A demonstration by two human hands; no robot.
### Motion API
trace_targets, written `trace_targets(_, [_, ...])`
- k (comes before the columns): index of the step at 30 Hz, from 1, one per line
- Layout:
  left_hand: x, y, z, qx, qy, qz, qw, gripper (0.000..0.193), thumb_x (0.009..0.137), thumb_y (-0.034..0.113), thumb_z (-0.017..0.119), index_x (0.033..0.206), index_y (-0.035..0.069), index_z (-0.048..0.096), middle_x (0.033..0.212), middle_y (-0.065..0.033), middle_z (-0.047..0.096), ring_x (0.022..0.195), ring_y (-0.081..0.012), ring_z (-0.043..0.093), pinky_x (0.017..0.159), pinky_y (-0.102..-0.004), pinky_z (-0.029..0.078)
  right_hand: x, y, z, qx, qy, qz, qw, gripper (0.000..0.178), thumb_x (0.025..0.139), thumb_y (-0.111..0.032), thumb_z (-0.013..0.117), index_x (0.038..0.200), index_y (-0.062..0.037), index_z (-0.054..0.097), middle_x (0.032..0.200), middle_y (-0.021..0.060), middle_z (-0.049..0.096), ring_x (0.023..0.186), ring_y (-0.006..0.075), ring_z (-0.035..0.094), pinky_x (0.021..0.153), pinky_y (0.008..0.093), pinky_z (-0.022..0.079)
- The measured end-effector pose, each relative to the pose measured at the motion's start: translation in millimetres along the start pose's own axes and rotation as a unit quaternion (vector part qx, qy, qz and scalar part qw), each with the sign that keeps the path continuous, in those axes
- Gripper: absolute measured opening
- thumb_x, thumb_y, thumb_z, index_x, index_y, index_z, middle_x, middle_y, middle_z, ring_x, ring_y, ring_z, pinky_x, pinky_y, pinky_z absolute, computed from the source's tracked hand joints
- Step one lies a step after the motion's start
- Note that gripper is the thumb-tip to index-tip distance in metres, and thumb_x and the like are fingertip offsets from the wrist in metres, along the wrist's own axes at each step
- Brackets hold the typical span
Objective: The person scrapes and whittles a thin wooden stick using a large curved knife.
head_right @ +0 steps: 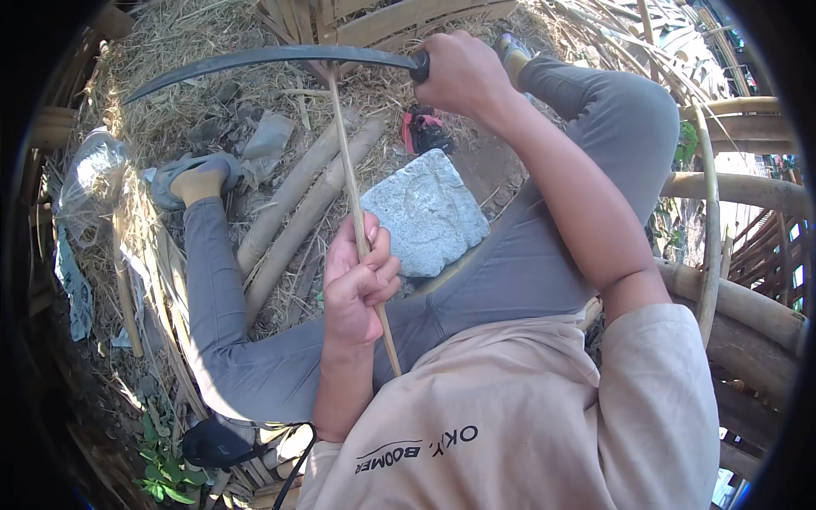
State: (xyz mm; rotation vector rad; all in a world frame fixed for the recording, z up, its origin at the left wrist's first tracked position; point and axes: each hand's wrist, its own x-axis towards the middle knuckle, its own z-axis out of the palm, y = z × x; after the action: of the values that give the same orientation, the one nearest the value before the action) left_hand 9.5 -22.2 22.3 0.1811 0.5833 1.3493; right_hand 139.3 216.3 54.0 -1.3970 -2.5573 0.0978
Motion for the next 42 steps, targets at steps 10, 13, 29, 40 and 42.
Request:
trace_targets(10, [-1,2,-10,-0.052,-0.014,-0.009,0.999,0.036,0.068,0.0,0.048,0.103,0.007,0.043,0.074,0.0018,0.036,0.05,-0.0034,0.027,0.039,-0.0183,0.022,-13,9,10,0.083,0.013,0.037,0.996,0.028,0.078,-0.025,0.071,0.075,0.0023,0.07,0.06,0.0193,0.062,0.058,0.0368,0.063,0.065,0.0461,0.051])
trace_targets(13, [-4,6,-11,-0.055,-0.036,0.01,0.998,0.034,0.07,0.001,0.048,0.104,0.006,0.044,0.074,0.0013,0.037,0.05,-0.0033,0.028,0.039,-0.0186,0.024,-15,0,1,0.129,-0.017,0.016,0.991,0.033,0.08,-0.028,0.074,0.072,0.0033,0.067,0.057,0.0178,0.06,0.055,0.0357,0.06,0.059,0.0439,0.046])
trace_targets(29, [-6,-14,11,0.245,0.152,0.08,0.954,0.024,0.084,0.0,0.058,0.104,0.003,0.045,0.071,0.0044,0.038,0.062,-0.003,0.036,0.056,-0.0205,0.032,-35,-35,6,0.035,-0.098,-0.116,0.988,0.026,0.057,-0.016,0.071,0.082,-0.0066,0.075,0.066,0.0183,0.064,0.072,0.0395,0.064,0.071,0.0461,0.053])
trace_targets(40, [-11,-8,16,0.17,0.096,0.079,0.978,0.024,0.086,0.0,0.055,0.107,0.007,0.046,0.071,0.0067,0.042,0.048,0.0023,0.03,0.04,-0.0176,0.02,-2,20,-2,0.022,-0.016,0.071,0.997,0.025,0.07,-0.023,0.068,0.078,0.0005,0.07,0.074,0.0245,0.067,0.076,0.0402,0.068,0.077,0.0466,0.054])
trace_targets(42, [-8,-6,12,0.154,0.114,0.072,0.979,0.021,0.088,0.001,0.055,0.106,0.007,0.047,0.071,0.0071,0.042,0.048,0.0022,0.03,0.04,-0.0176,0.02,-10,20,0,0.107,0.044,0.042,0.992,0.025,0.076,-0.021,0.071,0.08,0.003,0.07,0.063,0.0193,0.063,0.064,0.0367,0.064,0.068,0.0431,0.05])
